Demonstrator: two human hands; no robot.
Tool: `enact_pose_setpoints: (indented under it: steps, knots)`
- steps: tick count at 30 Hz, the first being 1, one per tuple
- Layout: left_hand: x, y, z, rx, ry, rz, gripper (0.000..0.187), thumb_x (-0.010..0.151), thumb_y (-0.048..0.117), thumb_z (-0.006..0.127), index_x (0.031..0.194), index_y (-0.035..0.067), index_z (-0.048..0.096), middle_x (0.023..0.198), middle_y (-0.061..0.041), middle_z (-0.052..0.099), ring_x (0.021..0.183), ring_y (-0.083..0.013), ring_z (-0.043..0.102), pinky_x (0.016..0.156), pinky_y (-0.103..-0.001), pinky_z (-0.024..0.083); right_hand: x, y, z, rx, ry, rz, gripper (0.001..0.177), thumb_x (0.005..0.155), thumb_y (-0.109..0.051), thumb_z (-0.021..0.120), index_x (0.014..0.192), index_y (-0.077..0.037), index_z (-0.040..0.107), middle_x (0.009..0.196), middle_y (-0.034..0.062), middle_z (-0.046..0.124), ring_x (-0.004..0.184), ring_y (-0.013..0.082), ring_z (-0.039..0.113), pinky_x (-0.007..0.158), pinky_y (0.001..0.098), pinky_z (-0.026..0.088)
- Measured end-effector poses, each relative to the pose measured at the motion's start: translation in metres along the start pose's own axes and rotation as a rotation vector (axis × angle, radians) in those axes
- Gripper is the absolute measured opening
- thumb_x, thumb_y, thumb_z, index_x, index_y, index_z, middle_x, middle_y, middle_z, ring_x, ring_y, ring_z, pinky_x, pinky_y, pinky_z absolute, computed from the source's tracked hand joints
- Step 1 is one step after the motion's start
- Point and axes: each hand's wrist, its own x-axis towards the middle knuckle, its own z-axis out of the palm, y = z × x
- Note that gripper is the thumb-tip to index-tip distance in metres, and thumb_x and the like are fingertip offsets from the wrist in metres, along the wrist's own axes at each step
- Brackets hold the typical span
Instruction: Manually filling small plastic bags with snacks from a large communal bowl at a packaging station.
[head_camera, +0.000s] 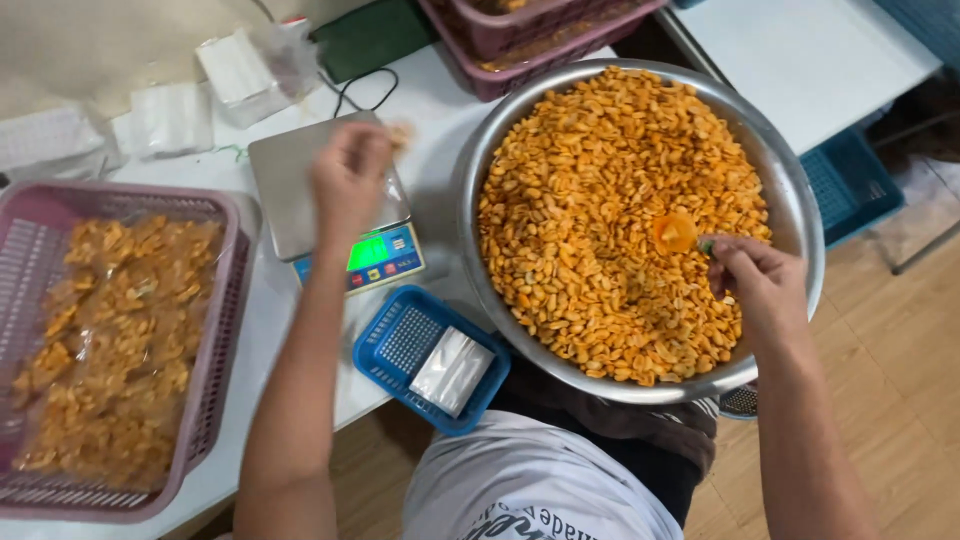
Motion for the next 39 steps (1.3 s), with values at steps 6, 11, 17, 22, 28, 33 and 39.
enact_pose_setpoints:
  steps: [6,11,17,22,28,33,39]
  knots:
    - [-0.016,-0.103,-0.046,0.667,0.184,0.112,0.007,0.094,0.005,0.061,0.094,0.011,0.064,0.093,-0.011,0.071,0.085,-0.0378,0.066,0.076,-0.05,0.049,-0.005,0.007,0.008,-0.161,-0.013,-0.007,0.019,0.105,-0.002,0.057,0.107,0.006,0.074,0.077,0.0112,0.062,0.063,0.015,0.052,0.057,0.0257,0.044]
    - [-0.039,-0.093,-0.022,0.917,0.2,0.515,0.009,0.088,0.016,0.078,0.09,0.012,0.071,0.134,-0.009,0.068,0.145,-0.0376,0.045,0.12,-0.065,0.021,-0.012,0.009,0.027,-0.137,-0.003,-0.206,0.017,0.094,-0.002,0.065,0.104,0.005,0.076,0.058,0.0155,0.057,0.047,0.0191,0.053,0.046,0.0289,0.042]
    - [-0.032,-0.02,0.008,-0.325,0.173,-0.114,0.017,0.114,0.026,0.042,0.119,0.015,0.055,0.099,-0.002,0.068,0.094,-0.0114,0.063,0.088,-0.026,0.051,-0.017,0.002,0.039,-0.106,-0.032,-0.225,0.019,0.09,0.0,0.063,0.101,0.008,0.076,0.054,0.0136,0.057,0.049,0.015,0.048,0.047,0.0272,0.041]
    - [-0.065,0.079,0.076,-0.894,-0.045,-0.522,0.041,0.077,0.023,0.077,0.113,0.012,0.06,0.093,-0.009,0.067,0.082,-0.0238,0.07,0.071,-0.033,0.058,-0.026,-0.022,0.045,-0.082,-0.03,-0.259,0.019,0.094,0.001,0.062,0.104,0.011,0.075,0.059,0.0155,0.061,0.051,0.0159,0.053,0.049,0.027,0.047]
    - [-0.101,0.133,0.108,-0.225,-0.745,-0.251,0.074,0.085,0.001,0.074,0.149,0.026,0.045,0.14,-0.017,0.06,0.136,-0.0445,0.05,0.098,-0.047,0.058,-0.041,-0.044,0.042,-0.075,0.047,-0.43,0.018,0.095,0.001,0.067,0.108,0.005,0.078,0.061,0.0134,0.063,0.054,0.015,0.061,0.053,0.0259,0.052]
    - [-0.088,0.164,0.105,-0.175,-0.855,-0.265,0.072,0.09,0.0,0.063,0.154,0.017,0.035,0.132,-0.037,0.055,0.126,-0.0602,0.049,0.093,-0.059,0.06,-0.036,-0.043,0.041,-0.013,0.021,-0.434,0.018,0.095,0.002,0.064,0.107,0.006,0.077,0.058,0.0128,0.061,0.053,0.0155,0.06,0.053,0.0272,0.052]
    - [-0.098,0.129,0.112,-0.33,-0.732,-0.221,0.065,0.094,0.01,0.072,0.151,0.009,0.041,0.136,-0.037,0.054,0.133,-0.0541,0.049,0.094,-0.057,0.058,-0.022,-0.015,0.029,0.223,-0.018,-0.289,0.019,0.098,-0.003,0.061,0.11,0.006,0.073,0.077,0.0117,0.062,0.06,0.0127,0.057,0.054,0.0262,0.05]
